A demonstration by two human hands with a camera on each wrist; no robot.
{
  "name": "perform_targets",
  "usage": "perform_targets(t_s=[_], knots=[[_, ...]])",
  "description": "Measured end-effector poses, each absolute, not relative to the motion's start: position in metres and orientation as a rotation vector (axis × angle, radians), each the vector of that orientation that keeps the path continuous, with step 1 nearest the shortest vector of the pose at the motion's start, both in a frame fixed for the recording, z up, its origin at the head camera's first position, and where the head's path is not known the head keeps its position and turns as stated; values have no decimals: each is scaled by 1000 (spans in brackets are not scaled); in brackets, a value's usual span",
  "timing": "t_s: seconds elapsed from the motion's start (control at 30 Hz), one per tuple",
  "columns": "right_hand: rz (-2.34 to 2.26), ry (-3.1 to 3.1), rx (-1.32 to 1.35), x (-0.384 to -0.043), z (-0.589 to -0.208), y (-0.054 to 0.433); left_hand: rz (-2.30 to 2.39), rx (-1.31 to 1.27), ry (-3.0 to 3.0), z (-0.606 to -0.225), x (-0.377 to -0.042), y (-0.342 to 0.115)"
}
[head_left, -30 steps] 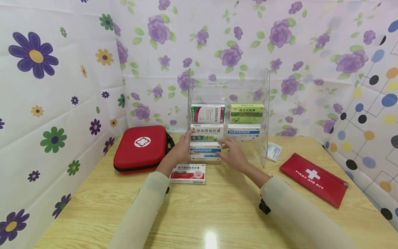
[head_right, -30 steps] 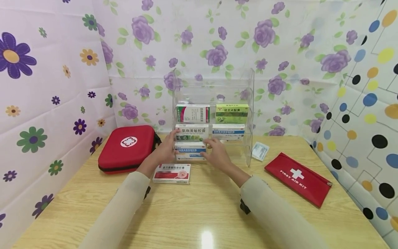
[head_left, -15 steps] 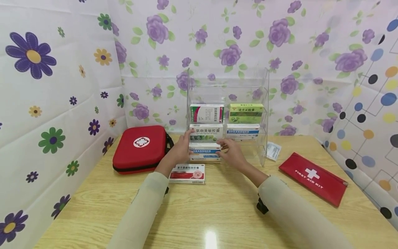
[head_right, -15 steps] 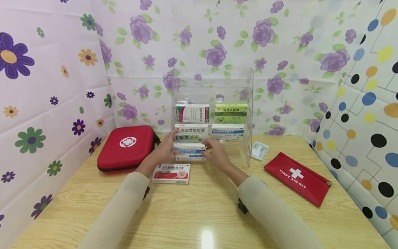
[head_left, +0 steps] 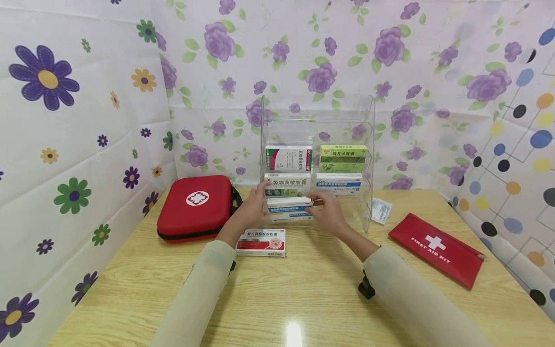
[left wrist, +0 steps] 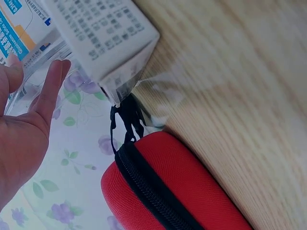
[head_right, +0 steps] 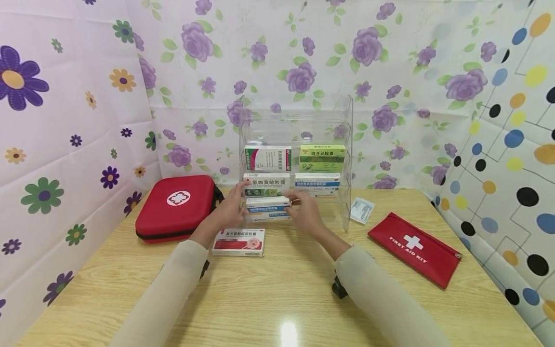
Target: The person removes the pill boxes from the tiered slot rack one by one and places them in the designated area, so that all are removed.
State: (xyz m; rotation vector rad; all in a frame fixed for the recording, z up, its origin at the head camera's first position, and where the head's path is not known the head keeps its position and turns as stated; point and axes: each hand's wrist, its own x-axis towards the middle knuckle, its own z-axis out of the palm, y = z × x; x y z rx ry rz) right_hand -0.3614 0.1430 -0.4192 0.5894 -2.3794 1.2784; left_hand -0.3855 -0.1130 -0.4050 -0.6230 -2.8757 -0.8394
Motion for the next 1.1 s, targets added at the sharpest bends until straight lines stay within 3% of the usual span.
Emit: perform_targets(t_s=[0.57,1.1], knots=[[1278,-2329,478,-343,-393,169,-835,-611,-2882,-406,-386,-113],[1443,-2358,582,-312,-397,202,-857,-625,-2872,-406,-387,-113]])
